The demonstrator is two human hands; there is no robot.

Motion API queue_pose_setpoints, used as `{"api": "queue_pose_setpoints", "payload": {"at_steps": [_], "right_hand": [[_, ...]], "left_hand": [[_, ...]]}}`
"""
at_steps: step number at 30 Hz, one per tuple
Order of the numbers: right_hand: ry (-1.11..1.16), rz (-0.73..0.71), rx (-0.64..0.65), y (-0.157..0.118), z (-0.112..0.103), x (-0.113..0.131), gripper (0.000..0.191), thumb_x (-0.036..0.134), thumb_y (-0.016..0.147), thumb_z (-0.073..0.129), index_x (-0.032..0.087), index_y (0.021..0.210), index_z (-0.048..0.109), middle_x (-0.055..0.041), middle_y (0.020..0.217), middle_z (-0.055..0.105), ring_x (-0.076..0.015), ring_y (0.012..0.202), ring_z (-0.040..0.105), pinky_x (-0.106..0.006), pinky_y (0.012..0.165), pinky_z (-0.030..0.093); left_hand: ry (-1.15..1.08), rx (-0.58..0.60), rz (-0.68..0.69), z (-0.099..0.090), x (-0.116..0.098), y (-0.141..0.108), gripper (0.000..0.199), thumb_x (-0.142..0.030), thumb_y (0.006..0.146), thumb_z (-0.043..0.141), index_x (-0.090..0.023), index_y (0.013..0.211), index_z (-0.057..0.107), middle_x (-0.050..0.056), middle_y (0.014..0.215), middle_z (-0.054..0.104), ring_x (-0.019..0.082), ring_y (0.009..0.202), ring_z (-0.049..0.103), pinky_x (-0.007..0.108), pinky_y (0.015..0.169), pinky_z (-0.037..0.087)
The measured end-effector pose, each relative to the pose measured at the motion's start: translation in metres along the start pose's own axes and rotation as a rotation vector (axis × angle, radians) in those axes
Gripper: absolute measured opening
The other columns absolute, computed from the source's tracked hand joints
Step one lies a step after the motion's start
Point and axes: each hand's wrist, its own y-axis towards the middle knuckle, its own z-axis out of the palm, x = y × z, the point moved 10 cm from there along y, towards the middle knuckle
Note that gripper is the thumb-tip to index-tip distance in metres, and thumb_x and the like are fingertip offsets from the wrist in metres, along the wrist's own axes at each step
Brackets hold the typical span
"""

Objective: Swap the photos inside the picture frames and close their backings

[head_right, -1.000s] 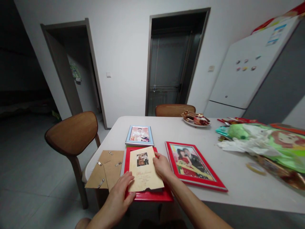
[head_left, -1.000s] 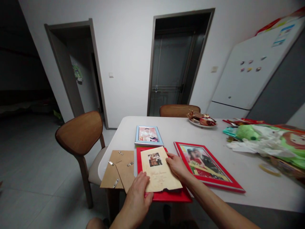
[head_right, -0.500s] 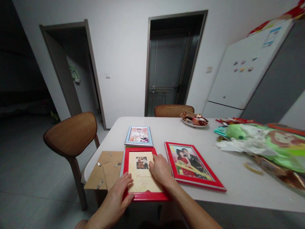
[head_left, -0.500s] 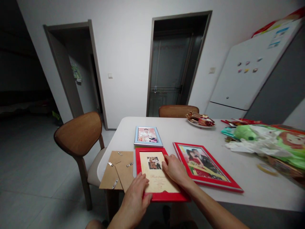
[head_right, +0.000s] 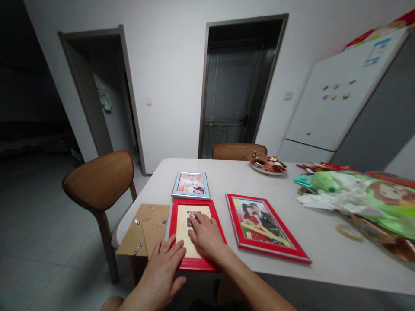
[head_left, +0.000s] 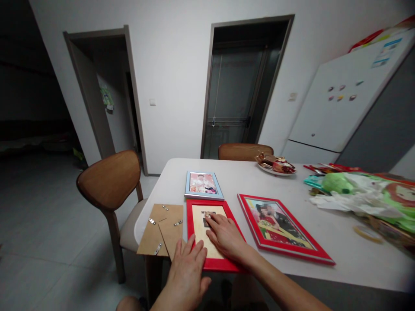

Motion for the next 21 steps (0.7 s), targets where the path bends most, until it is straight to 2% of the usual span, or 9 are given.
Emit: {"api": "queue_pose_setpoints", "payload": {"at_steps": [5,9,11,13,16,19,21], "right_hand": [[0.108,-0.068,0.023,0.002,-0.005,0.013,0.036,0.032,0.081,0.038,0.018,0.11,0.053,-0.0119,0.119,0.047,-0.0221,0.109,0.041,-0.035,0.087,0.031],[0.192,-0.106,0.055,-0.002,-0.009,0.025,0.034,0.032,0.079,0.042,0.016,0.103,0.058,-0.0127,0.113,0.052,-0.0225,0.105,0.044,-0.034,0.088,0.032],[0.231,-0.136,0.048,-0.002,-0.01,0.036,0.032,0.031,0.079,0.042,0.017,0.102,0.059,-0.0115,0.107,0.055,-0.0213,0.1,0.047,-0.034,0.086,0.033],[0.259,-0.174,0.03,-0.002,-0.01,0.053,0.031,0.031,0.079,0.043,0.018,0.102,0.058,-0.0094,0.101,0.057,-0.0201,0.095,0.048,-0.034,0.084,0.033],[0.262,-0.199,0.012,0.002,-0.003,0.084,0.034,0.037,0.075,0.048,0.021,0.103,0.055,-0.0074,0.097,0.057,-0.0206,0.091,0.047,-0.035,0.082,0.033],[0.23,-0.182,-0.003,0.007,0.009,0.11,0.043,0.047,0.064,0.056,0.021,0.099,0.055,-0.0078,0.095,0.054,-0.0238,0.09,0.045,-0.039,0.08,0.032],[0.241,-0.147,-0.023,0.011,0.012,0.118,0.045,0.043,0.059,0.061,0.022,0.098,0.054,-0.0078,0.095,0.052,-0.0243,0.09,0.044,-0.04,0.079,0.033]], "left_hand": [[0.067,-0.002,-0.051,0.012,0.002,0.011,0.068,-0.018,0.061,0.054,-0.013,0.126,0.034,0.012,0.133,0.032,0.031,0.124,0.02,0.055,0.099,0.012],[0.034,0.021,-0.087,0.003,0.013,0.0,0.067,-0.021,0.063,0.053,-0.014,0.126,0.032,0.012,0.135,0.028,0.029,0.125,0.019,0.052,0.1,0.015],[0.027,0.002,-0.125,-0.01,0.034,-0.012,0.066,-0.022,0.064,0.052,-0.017,0.126,0.032,0.01,0.136,0.025,0.027,0.125,0.017,0.051,0.1,0.016],[0.082,-0.048,-0.222,-0.023,0.069,-0.023,0.068,-0.02,0.061,0.054,-0.018,0.125,0.034,0.008,0.137,0.024,0.027,0.126,0.017,0.05,0.1,0.017],[0.198,-0.186,-0.385,-0.038,0.125,-0.038,0.062,-0.015,0.061,0.053,-0.013,0.121,0.038,0.012,0.134,0.031,0.027,0.124,0.022,0.048,0.099,0.021],[0.166,-0.265,-0.343,-0.036,0.153,-0.04,0.051,-0.013,0.063,0.05,-0.01,0.114,0.046,0.015,0.126,0.042,0.025,0.118,0.035,0.039,0.097,0.032],[0.142,-0.349,-0.31,-0.039,0.16,-0.04,0.047,-0.013,0.063,0.05,-0.012,0.109,0.05,0.014,0.121,0.049,0.026,0.114,0.042,0.039,0.094,0.036]]}}
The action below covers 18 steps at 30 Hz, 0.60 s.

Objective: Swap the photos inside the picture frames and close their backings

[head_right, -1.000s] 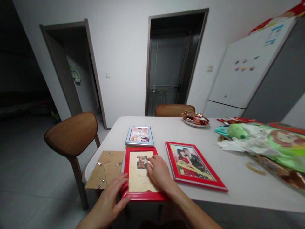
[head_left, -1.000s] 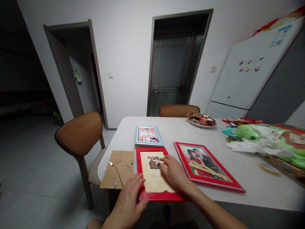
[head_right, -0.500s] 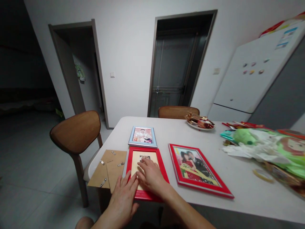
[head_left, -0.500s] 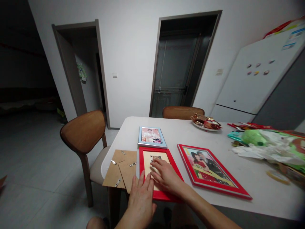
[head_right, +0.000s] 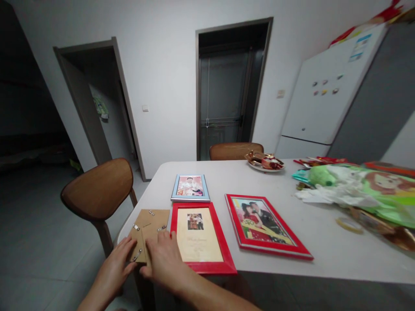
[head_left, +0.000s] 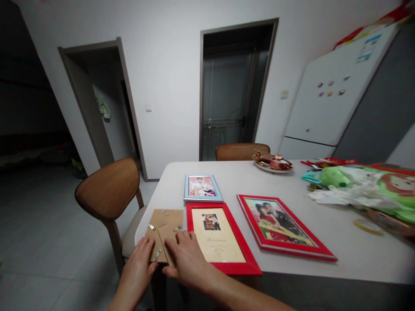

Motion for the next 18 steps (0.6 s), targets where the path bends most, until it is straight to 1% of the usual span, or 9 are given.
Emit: {"api": "queue_pose_setpoints", "payload": {"at_steps": [2,4,7,9,12,14,16,18], "right_hand": [[0.07,0.05,-0.046,0.001,-0.004,-0.003,0.045,0.033,0.06,0.06,0.023,0.102,0.053,-0.0075,0.097,0.051,-0.023,0.089,0.045,-0.038,0.078,0.035],[0.176,0.086,-0.1,-0.003,-0.018,-0.012,0.045,0.024,0.061,0.056,0.022,0.106,0.051,-0.0073,0.098,0.05,-0.0211,0.091,0.045,-0.035,0.078,0.037],[0.298,0.068,-0.153,-0.02,-0.046,-0.03,0.047,0.016,0.06,0.051,0.02,0.107,0.051,-0.0066,0.101,0.051,-0.0189,0.096,0.044,-0.033,0.084,0.036],[0.329,0.066,-0.147,-0.037,-0.062,-0.046,0.046,0.013,0.059,0.049,0.02,0.105,0.052,-0.0062,0.104,0.051,-0.0181,0.099,0.044,-0.033,0.088,0.035],[0.312,0.138,-0.113,-0.064,-0.077,-0.078,0.043,0.013,0.06,0.047,0.019,0.102,0.053,-0.0072,0.108,0.05,-0.0185,0.102,0.044,-0.034,0.09,0.035],[0.258,0.184,-0.094,-0.078,-0.083,-0.096,0.04,0.014,0.06,0.047,0.018,0.099,0.056,-0.0084,0.108,0.05,-0.0198,0.102,0.045,-0.036,0.09,0.035],[0.199,0.214,-0.087,-0.086,-0.085,-0.11,0.037,0.016,0.061,0.047,0.017,0.096,0.057,-0.0094,0.108,0.051,-0.021,0.102,0.046,-0.038,0.09,0.036],[0.148,0.225,-0.094,-0.088,-0.083,-0.119,0.036,0.017,0.061,0.047,0.017,0.095,0.059,-0.0101,0.108,0.051,-0.0215,0.101,0.046,-0.038,0.089,0.036]], "left_hand": [[-0.05,-0.086,0.03,-0.008,-0.003,0.001,0.044,-0.014,0.063,0.052,-0.015,0.107,0.052,0.011,0.117,0.052,0.025,0.109,0.047,0.04,0.092,0.039],[-0.114,-0.154,0.077,-0.02,-0.016,0.0,0.041,-0.017,0.064,0.054,-0.018,0.106,0.052,0.009,0.116,0.054,0.024,0.106,0.049,0.04,0.09,0.041],[-0.203,-0.204,0.155,-0.037,-0.053,-0.003,0.041,-0.016,0.065,0.057,-0.02,0.106,0.053,0.009,0.115,0.054,0.023,0.107,0.049,0.04,0.091,0.041],[-0.251,-0.172,0.216,-0.038,-0.084,-0.005,0.042,-0.014,0.065,0.058,-0.019,0.106,0.052,0.01,0.116,0.054,0.023,0.108,0.048,0.041,0.091,0.041],[-0.301,-0.039,0.31,-0.024,-0.131,-0.005,0.04,-0.016,0.066,0.062,-0.015,0.105,0.053,0.014,0.117,0.052,0.024,0.109,0.046,0.041,0.091,0.041],[-0.307,0.048,0.345,-0.011,-0.155,-0.004,0.038,-0.018,0.066,0.063,-0.013,0.103,0.054,0.015,0.117,0.052,0.025,0.11,0.045,0.041,0.092,0.04],[-0.288,0.115,0.35,0.002,-0.169,-0.001,0.036,-0.017,0.066,0.063,-0.013,0.101,0.055,0.016,0.118,0.051,0.025,0.111,0.044,0.041,0.092,0.039],[-0.25,0.169,0.337,0.012,-0.175,0.002,0.035,-0.016,0.067,0.062,-0.012,0.101,0.055,0.016,0.119,0.049,0.026,0.112,0.043,0.042,0.094,0.037]]}}
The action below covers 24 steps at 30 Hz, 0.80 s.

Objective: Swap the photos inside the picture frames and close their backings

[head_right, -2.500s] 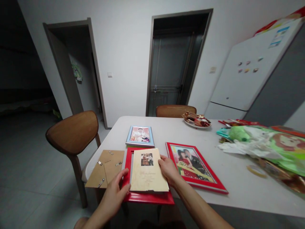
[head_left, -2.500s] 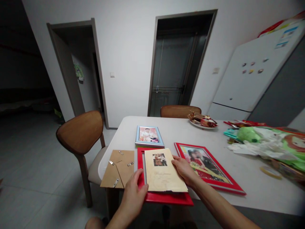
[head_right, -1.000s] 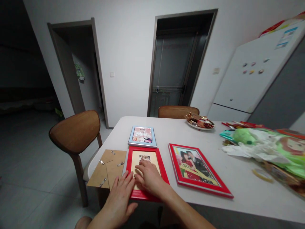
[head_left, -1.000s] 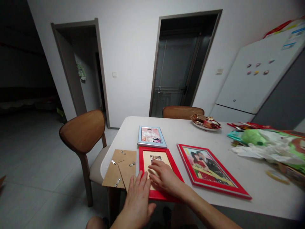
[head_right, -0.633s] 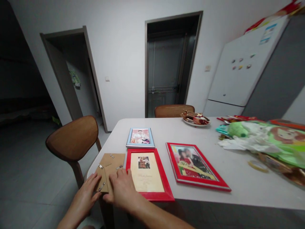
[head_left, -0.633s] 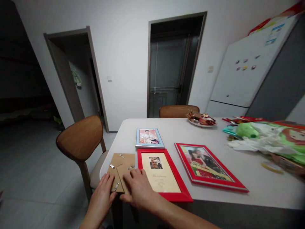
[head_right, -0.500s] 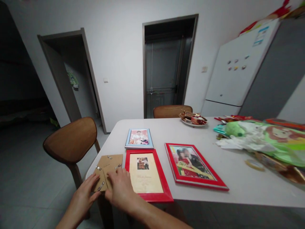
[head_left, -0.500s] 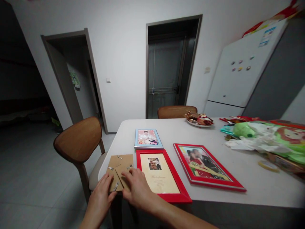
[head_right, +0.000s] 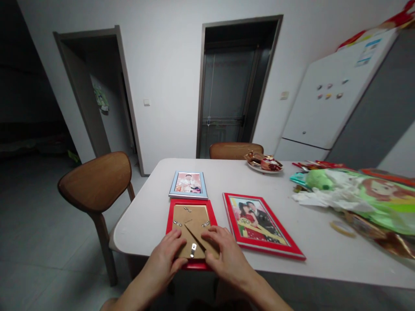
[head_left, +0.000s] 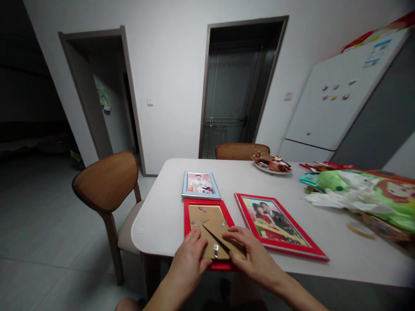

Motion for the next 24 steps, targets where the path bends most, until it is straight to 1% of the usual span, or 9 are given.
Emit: {"api": "queue_pose_setpoints", "payload": {"at_steps": [3,8,11,15,19,22,24], "right_hand": [[-0.055,-0.016,-0.028,0.003,0.005,-0.006,0.036,0.017,0.061,0.047,0.017,0.094,0.06,-0.0105,0.107,0.052,-0.022,0.101,0.046,-0.038,0.089,0.036],[-0.079,-0.037,-0.048,0.001,0.007,-0.007,0.036,0.02,0.062,0.048,0.017,0.095,0.06,-0.0106,0.107,0.053,-0.0223,0.1,0.046,-0.039,0.088,0.036],[-0.086,-0.026,-0.043,-0.001,0.006,-0.007,0.035,0.02,0.062,0.048,0.018,0.095,0.061,-0.0101,0.106,0.053,-0.0223,0.099,0.047,-0.039,0.087,0.036],[-0.14,-0.031,-0.062,0.001,0.013,-0.007,0.036,0.02,0.063,0.048,0.017,0.097,0.06,-0.0106,0.105,0.053,-0.0224,0.097,0.047,-0.039,0.086,0.037],[-0.202,-0.069,-0.099,0.0,0.02,-0.004,0.035,0.022,0.065,0.049,0.018,0.099,0.059,-0.0108,0.108,0.051,-0.0235,0.099,0.045,-0.04,0.085,0.036],[-0.218,-0.088,-0.096,-0.003,0.02,-0.002,0.032,0.024,0.069,0.048,0.019,0.099,0.059,-0.0103,0.108,0.052,-0.0232,0.099,0.045,-0.039,0.083,0.036],[-0.216,-0.095,-0.086,-0.002,0.018,-0.001,0.029,0.027,0.072,0.047,0.02,0.097,0.059,-0.0097,0.106,0.053,-0.0223,0.098,0.046,-0.038,0.082,0.037]], "left_hand": [[0.039,0.053,-0.025,0.008,0.002,0.004,0.031,-0.016,0.07,0.059,-0.012,0.101,0.055,0.016,0.121,0.048,0.026,0.113,0.042,0.043,0.096,0.032],[0.044,0.069,-0.016,0.008,0.004,0.001,0.029,-0.018,0.073,0.056,-0.014,0.102,0.055,0.013,0.121,0.048,0.025,0.114,0.041,0.043,0.097,0.032],[0.043,0.06,0.002,0.01,0.003,-0.001,0.029,-0.018,0.073,0.056,-0.015,0.102,0.054,0.012,0.12,0.049,0.024,0.112,0.043,0.043,0.097,0.032],[0.065,0.029,-0.003,0.01,0.006,0.002,0.026,-0.015,0.077,0.05,-0.014,0.102,0.055,0.012,0.117,0.052,0.023,0.11,0.046,0.041,0.096,0.034],[0.052,0.02,-0.006,0.008,0.007,0.001,0.021,-0.011,0.077,0.047,-0.015,0.095,0.057,0.009,0.11,0.058,0.02,0.105,0.05,0.039,0.095,0.035],[0.043,-0.005,0.017,0.004,0.005,-0.004,0.02,-0.018,0.076,0.051,-0.016,0.095,0.057,0.01,0.113,0.056,0.022,0.107,0.048,0.044,0.095,0.033],[0.039,-0.01,0.033,0.005,0.004,-0.008,0.029,-0.025,0.072,0.058,-0.015,0.099,0.055,0.013,0.116,0.053,0.025,0.11,0.046,0.048,0.095,0.032]]}}
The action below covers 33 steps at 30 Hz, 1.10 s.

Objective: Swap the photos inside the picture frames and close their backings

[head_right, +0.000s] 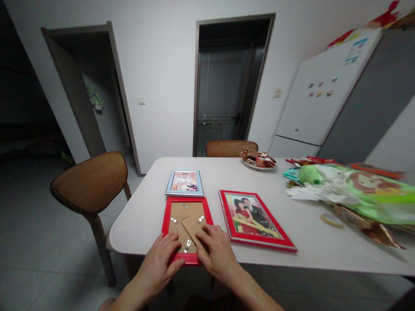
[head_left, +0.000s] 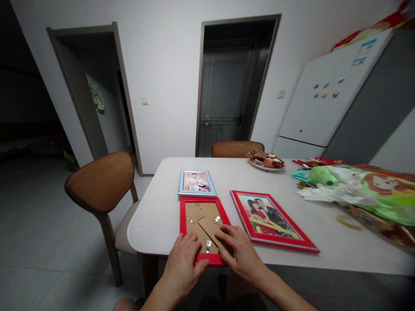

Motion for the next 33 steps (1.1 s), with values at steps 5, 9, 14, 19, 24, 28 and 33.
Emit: {"api": "queue_pose_setpoints", "payload": {"at_steps": [5,9,14,19,24,28,33], "right_hand": [[-0.047,0.031,0.032,0.02,-0.002,-0.014,0.029,0.026,0.078,0.039,0.019,0.099,0.058,-0.0086,0.103,0.053,-0.0199,0.094,0.046,-0.034,0.082,0.036],[-0.175,0.102,0.055,0.04,0.0,-0.029,0.031,0.028,0.08,0.036,0.018,0.1,0.057,-0.0105,0.104,0.05,-0.0211,0.093,0.045,-0.034,0.08,0.034],[-0.192,0.078,0.114,0.044,0.008,-0.027,0.032,0.028,0.083,0.032,0.015,0.075,0.06,-0.0092,0.089,0.051,-0.017,0.083,0.047,-0.029,0.077,0.035],[-0.156,0.059,0.131,0.04,0.009,-0.025,0.032,0.029,0.083,0.031,0.014,0.079,0.059,-0.01,0.095,0.051,-0.0164,0.085,0.048,-0.028,0.079,0.035],[-0.157,-0.008,0.103,0.028,0.002,-0.001,0.03,0.032,0.081,0.037,0.018,0.098,0.057,-0.0107,0.112,0.048,-0.0222,0.102,0.041,-0.037,0.086,0.032],[-0.014,-0.224,0.213,0.009,0.004,0.045,0.027,0.029,0.079,0.041,0.028,0.099,0.058,-0.0052,0.112,0.048,-0.0212,0.104,0.039,-0.038,0.087,0.03],[0.013,-0.261,0.288,0.0,0.003,0.06,0.025,0.034,0.079,0.042,0.029,0.096,0.06,-0.004,0.109,0.05,-0.0214,0.105,0.037,-0.039,0.088,0.029]], "left_hand": [[-0.017,-0.012,0.022,0.003,0.001,-0.006,0.037,-0.02,0.063,0.065,-0.015,0.098,0.053,0.013,0.118,0.051,0.026,0.111,0.044,0.05,0.096,0.03],[-0.022,-0.011,-0.001,0.002,0.003,-0.005,0.032,-0.019,0.064,0.064,-0.015,0.094,0.054,0.013,0.118,0.051,0.026,0.11,0.045,0.05,0.096,0.03],[-0.033,0.005,-0.039,0.001,0.004,-0.004,0.036,-0.02,0.065,0.063,-0.014,0.099,0.052,0.013,0.117,0.052,0.025,0.11,0.045,0.048,0.097,0.029],[-0.043,-0.001,-0.041,0.0,0.002,-0.004,0.034,-0.02,0.066,0.062,-0.015,0.099,0.053,0.013,0.117,0.052,0.025,0.11,0.046,0.048,0.097,0.029],[-0.045,0.002,-0.044,0.001,0.003,-0.005,0.033,-0.02,0.065,0.062,-0.014,0.096,0.053,0.013,0.116,0.053,0.025,0.109,0.046,0.048,0.097,0.029],[-0.053,-0.024,-0.019,0.001,0.005,-0.005,0.03,-0.021,0.067,0.06,-0.016,0.095,0.053,0.012,0.115,0.054,0.025,0.109,0.046,0.049,0.096,0.03],[-0.047,-0.014,-0.028,0.002,0.007,-0.005,0.031,-0.023,0.067,0.06,-0.016,0.097,0.053,0.011,0.115,0.054,0.025,0.108,0.047,0.048,0.096,0.03]]}}
